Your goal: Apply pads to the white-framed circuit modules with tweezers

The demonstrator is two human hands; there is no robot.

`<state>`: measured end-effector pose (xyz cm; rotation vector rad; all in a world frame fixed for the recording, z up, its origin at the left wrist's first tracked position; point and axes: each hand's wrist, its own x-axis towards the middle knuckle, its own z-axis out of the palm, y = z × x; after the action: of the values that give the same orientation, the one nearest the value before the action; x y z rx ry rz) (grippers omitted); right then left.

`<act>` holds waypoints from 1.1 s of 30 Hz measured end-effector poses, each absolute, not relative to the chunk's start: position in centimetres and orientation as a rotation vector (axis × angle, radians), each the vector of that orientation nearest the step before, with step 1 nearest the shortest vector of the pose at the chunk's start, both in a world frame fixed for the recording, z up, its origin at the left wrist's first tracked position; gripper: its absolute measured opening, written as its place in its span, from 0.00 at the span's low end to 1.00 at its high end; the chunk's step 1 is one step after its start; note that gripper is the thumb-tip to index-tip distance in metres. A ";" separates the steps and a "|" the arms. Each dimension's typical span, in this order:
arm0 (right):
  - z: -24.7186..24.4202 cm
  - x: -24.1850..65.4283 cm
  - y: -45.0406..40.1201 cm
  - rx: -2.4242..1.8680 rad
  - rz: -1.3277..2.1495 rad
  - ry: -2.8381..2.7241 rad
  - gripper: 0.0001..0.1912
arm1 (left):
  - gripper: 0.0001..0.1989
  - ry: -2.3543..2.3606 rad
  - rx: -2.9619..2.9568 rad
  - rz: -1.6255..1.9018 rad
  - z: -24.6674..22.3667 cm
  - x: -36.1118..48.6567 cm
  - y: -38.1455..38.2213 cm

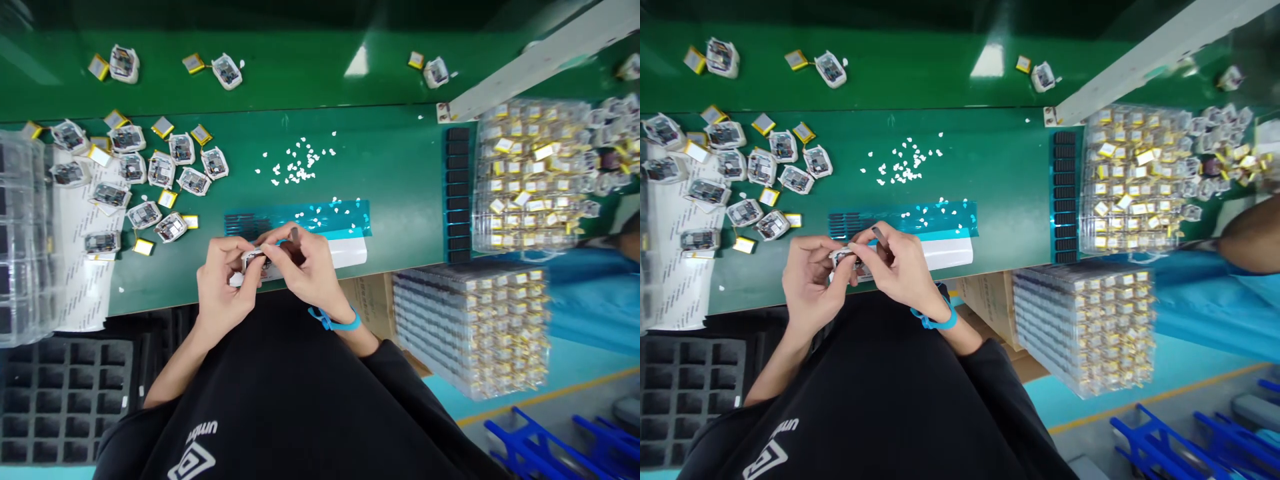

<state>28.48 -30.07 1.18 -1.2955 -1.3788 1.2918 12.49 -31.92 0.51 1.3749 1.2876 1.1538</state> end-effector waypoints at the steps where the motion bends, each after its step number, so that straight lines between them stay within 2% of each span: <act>1: 0.9 28.7 -30.1 -1.288 1.310 -1.353 0.19 | 0.11 1.288 1.359 1.142 0.5 12.4 -31.8; 4: 0.4 30.3 -30.2 -1.282 1.399 -1.347 0.22 | 0.13 1.262 1.348 1.096 0.8 12.1 -31.8; 7: 0.2 32.9 -30.2 -1.245 1.433 -1.215 0.29 | 0.08 1.222 1.550 1.016 1.1 11.8 -31.8; 10: 0.0 35.2 -30.6 -1.241 1.226 -1.116 0.35 | 0.05 1.172 1.764 0.905 0.9 11.7 -31.6; 13: -0.3 36.1 -31.4 -1.441 0.973 -1.146 0.37 | 0.05 1.177 1.843 0.809 -0.2 11.7 -31.2; 15: -0.5 36.2 -32.1 -1.547 0.966 -1.145 0.37 | 0.06 1.205 1.872 0.792 -1.1 11.7 -30.9; 17: -0.7 36.0 -32.9 -1.542 1.083 -1.182 0.36 | 0.06 1.228 1.874 0.793 -1.7 11.6 -30.7; 19: -1.0 35.9 -33.6 -1.495 1.176 -1.250 0.30 | 0.07 1.251 1.855 0.800 -2.0 11.6 -30.5; 23: -1.7 35.6 -34.6 -1.484 1.195 -1.265 0.21 | 0.08 1.282 1.829 0.830 -2.2 11.5 -30.5; 33: -1.3 35.5 -34.5 -1.438 1.366 -1.174 0.19 | 0.09 1.316 1.820 0.821 -2.2 11.6 -30.6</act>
<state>35.49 -34.53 -1.35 -1.4383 -1.1743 1.3662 11.56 -30.55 -2.22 1.8198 1.3163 0.8205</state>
